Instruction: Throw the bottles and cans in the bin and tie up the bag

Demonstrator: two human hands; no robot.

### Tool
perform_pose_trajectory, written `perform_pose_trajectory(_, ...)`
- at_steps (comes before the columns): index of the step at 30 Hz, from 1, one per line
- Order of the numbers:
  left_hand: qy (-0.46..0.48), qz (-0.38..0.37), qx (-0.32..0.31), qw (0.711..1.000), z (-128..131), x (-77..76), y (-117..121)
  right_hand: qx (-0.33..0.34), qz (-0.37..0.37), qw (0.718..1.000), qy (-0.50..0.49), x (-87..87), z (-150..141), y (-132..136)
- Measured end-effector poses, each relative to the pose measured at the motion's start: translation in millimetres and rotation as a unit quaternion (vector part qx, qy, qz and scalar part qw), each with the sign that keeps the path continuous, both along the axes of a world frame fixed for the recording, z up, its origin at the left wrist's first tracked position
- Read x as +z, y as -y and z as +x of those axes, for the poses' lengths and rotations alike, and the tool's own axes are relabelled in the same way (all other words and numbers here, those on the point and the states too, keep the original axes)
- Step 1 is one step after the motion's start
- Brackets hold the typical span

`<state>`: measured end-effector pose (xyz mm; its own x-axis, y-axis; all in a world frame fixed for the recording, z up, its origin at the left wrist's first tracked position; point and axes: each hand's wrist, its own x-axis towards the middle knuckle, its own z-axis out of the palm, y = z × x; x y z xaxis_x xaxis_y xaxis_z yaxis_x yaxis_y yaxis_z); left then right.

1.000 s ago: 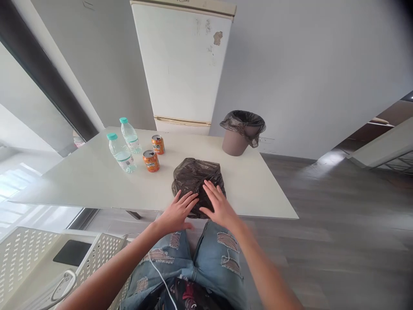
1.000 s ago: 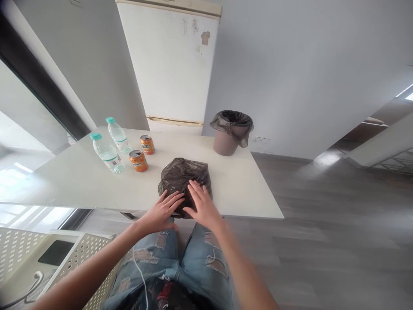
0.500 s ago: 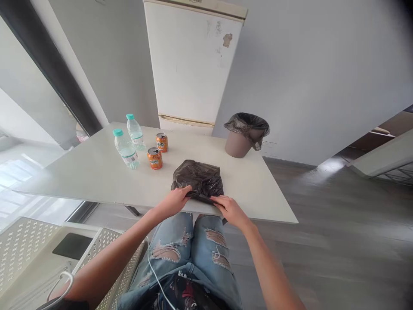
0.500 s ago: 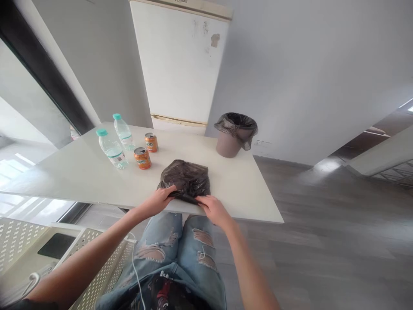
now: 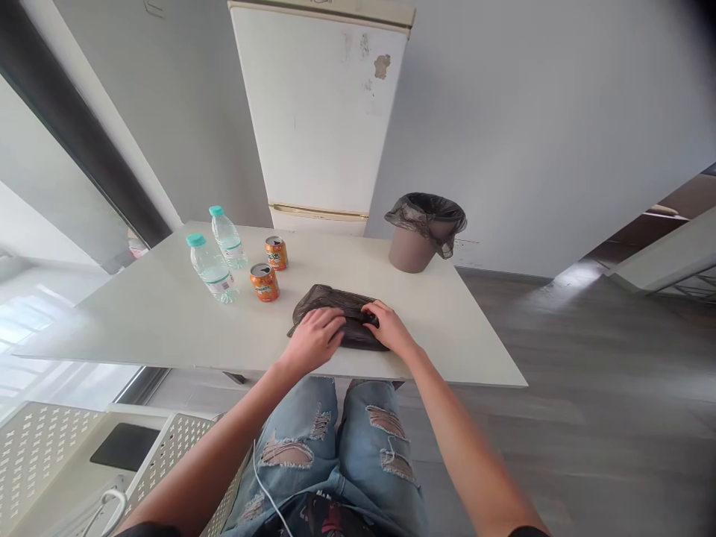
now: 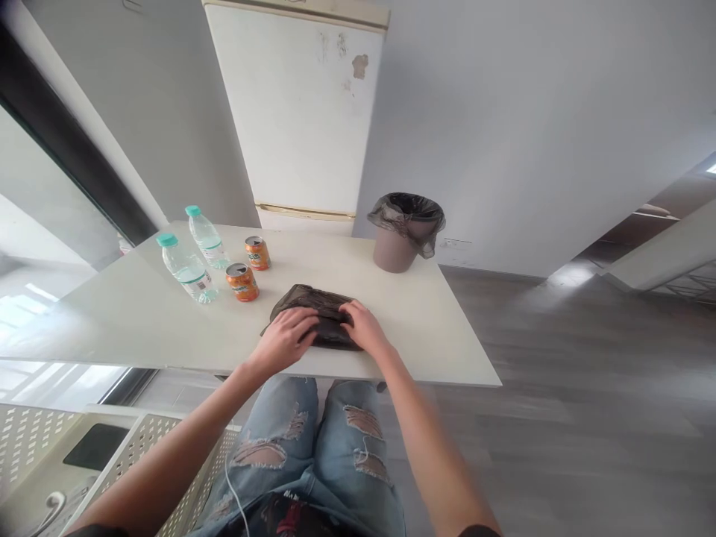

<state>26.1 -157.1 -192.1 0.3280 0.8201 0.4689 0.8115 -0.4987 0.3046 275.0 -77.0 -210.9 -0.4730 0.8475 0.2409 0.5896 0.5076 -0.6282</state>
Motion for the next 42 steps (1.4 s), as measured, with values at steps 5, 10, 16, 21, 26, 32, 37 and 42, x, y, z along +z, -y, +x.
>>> perform_pose_trajectory(5, -0.119, -0.139, -0.020, 0.983, -11, -17.4, 3, 0.041, 0.128, 0.990, -0.041, -5.0, 19, 42)
perform_pose_trajectory(10, -0.113, -0.186, 0.016, 0.976, -18, -9.1, -21, 0.065, 0.097, 0.993, -0.014, -21.8, 22, 54)
perform_pose_trajectory(16, -0.084, -0.158, 0.037, 0.983, -12, 16.3, -64, -0.085, -0.004, 0.986, -0.141, -26.9, -1, 21)
perform_pose_trajectory(21, -0.128, -0.095, -0.089, 0.983, -10, 8.3, -65, -0.122, 0.046, 0.986, -0.108, -30.9, -9, 15)
perform_pose_trajectory(26, -0.099, -0.209, -0.038, 0.972, -15, -2.0, -83, -0.067, 0.128, 0.989, -0.027, -27.6, -6, 27)
perform_pose_trajectory(32, -0.066, -0.191, -0.012, 0.979, -6, 4.2, -106, -0.096, 0.046, 0.994, -0.024, -30.1, -4, 13)
perform_pose_trajectory(37, -0.099, -0.024, -0.087, 0.991, 11, -16.2, -91, -0.144, 0.055, 0.988, -0.025, -38.7, -8, 4)
perform_pose_trajectory(42, -0.090, -0.050, -0.129, 0.986, 11, -35.7, -110, -0.190, 0.114, 0.975, 0.019, -40.4, -11, 12)
